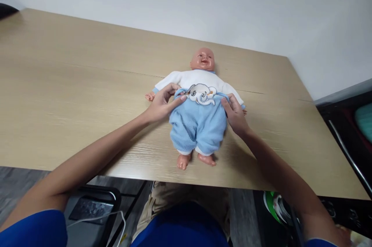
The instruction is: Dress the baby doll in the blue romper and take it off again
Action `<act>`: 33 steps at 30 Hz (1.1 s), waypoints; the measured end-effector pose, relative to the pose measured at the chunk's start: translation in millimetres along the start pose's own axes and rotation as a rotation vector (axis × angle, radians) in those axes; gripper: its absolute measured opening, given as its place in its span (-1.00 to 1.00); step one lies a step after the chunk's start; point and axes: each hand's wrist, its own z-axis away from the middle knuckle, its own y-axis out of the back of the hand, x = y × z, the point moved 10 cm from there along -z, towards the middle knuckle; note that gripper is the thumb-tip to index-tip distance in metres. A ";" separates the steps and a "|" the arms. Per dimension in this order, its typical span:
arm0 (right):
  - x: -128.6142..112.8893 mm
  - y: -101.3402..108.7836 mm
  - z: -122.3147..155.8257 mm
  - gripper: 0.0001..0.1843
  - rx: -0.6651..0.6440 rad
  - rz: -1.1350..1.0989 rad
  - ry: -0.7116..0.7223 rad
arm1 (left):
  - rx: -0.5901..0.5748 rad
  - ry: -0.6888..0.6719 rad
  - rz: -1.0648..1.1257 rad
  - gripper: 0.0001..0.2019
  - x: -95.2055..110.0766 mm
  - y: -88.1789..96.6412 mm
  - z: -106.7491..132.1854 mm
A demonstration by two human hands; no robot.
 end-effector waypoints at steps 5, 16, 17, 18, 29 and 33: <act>37.4 -5.0 -2.8 -0.30 0.006 -0.033 -0.118 | 0.016 0.122 -0.095 -0.45 -29.6 5.0 -6.6; 24.6 -0.4 14.4 -0.46 -0.037 0.068 -0.084 | -0.092 0.153 -0.253 -0.51 -30.1 14.4 3.1; 16.6 1.8 15.4 -0.49 -0.018 0.115 -0.032 | -0.113 0.145 -0.265 -0.49 -29.1 15.0 4.0; 7.4 3.6 15.9 -0.52 0.002 0.164 0.029 | -0.131 0.118 -0.271 -0.47 -25.7 14.9 4.0; 34.0 3.8 -33.2 -0.32 0.037 0.003 -0.054 | -0.018 0.186 0.004 -0.39 -49.9 8.6 -23.0; 48.6 11.8 -22.6 -0.38 -0.026 0.177 -0.052 | -0.135 0.060 -0.291 -0.46 -51.3 17.2 -18.0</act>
